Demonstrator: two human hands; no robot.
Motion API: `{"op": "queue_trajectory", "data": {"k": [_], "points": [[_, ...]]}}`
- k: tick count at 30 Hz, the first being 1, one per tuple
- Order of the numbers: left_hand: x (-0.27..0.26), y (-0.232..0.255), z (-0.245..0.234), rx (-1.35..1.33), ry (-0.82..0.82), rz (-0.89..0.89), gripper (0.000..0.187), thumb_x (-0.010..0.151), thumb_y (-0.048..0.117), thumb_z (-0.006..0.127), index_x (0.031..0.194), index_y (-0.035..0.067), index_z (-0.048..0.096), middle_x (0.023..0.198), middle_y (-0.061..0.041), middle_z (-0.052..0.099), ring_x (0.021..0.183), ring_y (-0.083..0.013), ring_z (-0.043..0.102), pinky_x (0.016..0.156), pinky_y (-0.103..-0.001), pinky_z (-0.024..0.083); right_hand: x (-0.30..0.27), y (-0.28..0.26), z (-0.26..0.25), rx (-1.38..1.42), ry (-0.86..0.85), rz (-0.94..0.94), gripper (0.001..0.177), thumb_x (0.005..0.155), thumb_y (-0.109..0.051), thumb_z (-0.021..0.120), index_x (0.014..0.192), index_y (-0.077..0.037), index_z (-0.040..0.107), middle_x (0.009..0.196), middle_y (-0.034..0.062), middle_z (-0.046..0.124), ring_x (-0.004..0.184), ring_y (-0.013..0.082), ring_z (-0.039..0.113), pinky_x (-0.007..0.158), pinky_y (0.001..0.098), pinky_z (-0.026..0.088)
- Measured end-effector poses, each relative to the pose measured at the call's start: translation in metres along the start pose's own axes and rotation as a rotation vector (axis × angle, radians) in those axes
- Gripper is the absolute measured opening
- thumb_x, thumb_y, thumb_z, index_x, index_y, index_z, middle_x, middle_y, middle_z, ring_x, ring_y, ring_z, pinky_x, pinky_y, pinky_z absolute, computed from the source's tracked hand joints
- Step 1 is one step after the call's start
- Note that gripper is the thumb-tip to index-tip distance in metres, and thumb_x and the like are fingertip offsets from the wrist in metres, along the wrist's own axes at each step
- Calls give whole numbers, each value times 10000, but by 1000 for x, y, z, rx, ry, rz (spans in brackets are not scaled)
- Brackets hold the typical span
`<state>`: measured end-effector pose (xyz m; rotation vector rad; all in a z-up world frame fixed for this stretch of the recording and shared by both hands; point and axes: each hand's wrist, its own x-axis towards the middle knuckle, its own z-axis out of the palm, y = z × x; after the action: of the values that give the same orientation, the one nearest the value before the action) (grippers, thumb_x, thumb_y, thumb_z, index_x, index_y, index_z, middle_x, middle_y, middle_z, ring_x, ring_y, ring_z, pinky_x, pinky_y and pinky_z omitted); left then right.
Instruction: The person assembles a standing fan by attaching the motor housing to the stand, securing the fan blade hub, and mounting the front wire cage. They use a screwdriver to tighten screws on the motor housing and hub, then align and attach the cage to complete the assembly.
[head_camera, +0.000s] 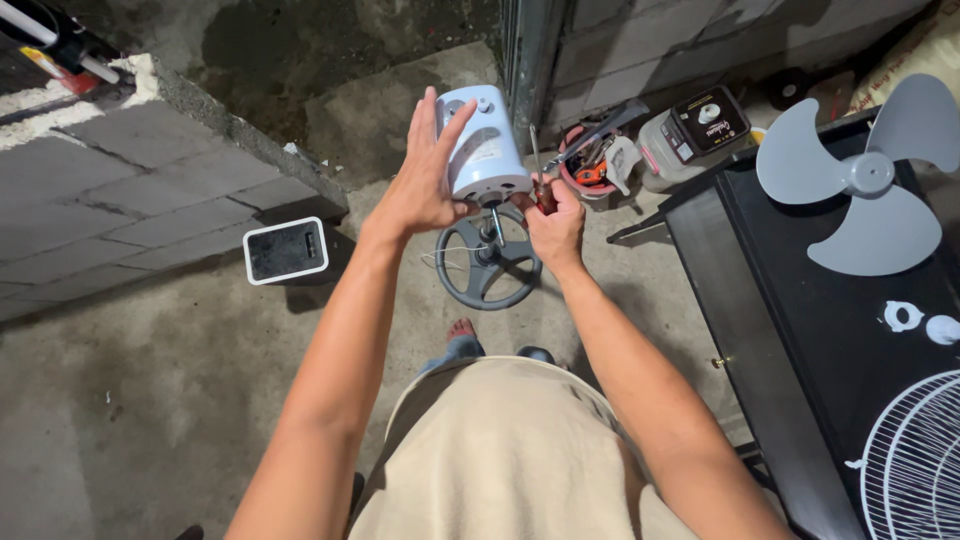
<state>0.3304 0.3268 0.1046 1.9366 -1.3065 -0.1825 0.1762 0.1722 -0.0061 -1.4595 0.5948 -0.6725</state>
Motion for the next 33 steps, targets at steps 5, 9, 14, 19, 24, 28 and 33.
{"op": "queue_trajectory", "data": {"k": [5,9,14,19,24,28,33], "points": [[19,-4,-7,96,-129,16,1294,463,223,991,1585,277,349,1632,-350,106,1514,-560,132,1223,-592,246,5,10,-5,-122,6,-133,265,877,-43,848,1091,-17,693,764,-34,624,650,37,522,560,246,444],[26,-1,-7,300,-159,67,1156,487,340,1006,1497,275,448,1592,-334,187,1481,-583,173,1164,-632,267,9,15,-4,-77,17,-74,287,839,-51,846,1074,-21,685,759,-43,633,628,30,538,544,238,457],[29,-6,-10,170,-132,82,1049,525,288,959,1472,258,509,1594,-332,246,1468,-575,249,1187,-589,342,11,10,0,-132,38,-216,288,867,-54,865,1091,-15,688,818,-41,641,694,34,528,609,236,464],[34,-14,-9,170,-89,65,1057,495,256,977,1455,238,534,1576,-334,263,1438,-589,260,1179,-591,337,10,-16,13,-80,77,21,265,851,-77,820,1072,-25,684,746,-53,618,582,38,478,527,239,399],[32,-18,-4,150,-68,44,1075,485,217,958,1466,241,520,1589,-324,246,1453,-587,270,1176,-575,363,11,-19,19,-150,95,-162,235,865,-56,828,1061,-13,706,800,-66,619,695,26,485,632,220,427],[26,-18,0,169,-98,8,1089,506,191,943,1492,264,485,1612,-300,203,1466,-617,233,1173,-582,366,7,-11,18,-141,101,-97,222,851,-70,848,1017,-14,712,773,-80,618,688,15,479,625,219,425],[26,-12,-3,155,-210,-36,1218,450,249,1008,1505,258,399,1579,-361,61,1409,-661,169,1131,-620,322,3,-5,14,-154,109,-71,208,828,-63,863,965,-6,718,746,-67,584,685,29,467,611,235,408]]}}
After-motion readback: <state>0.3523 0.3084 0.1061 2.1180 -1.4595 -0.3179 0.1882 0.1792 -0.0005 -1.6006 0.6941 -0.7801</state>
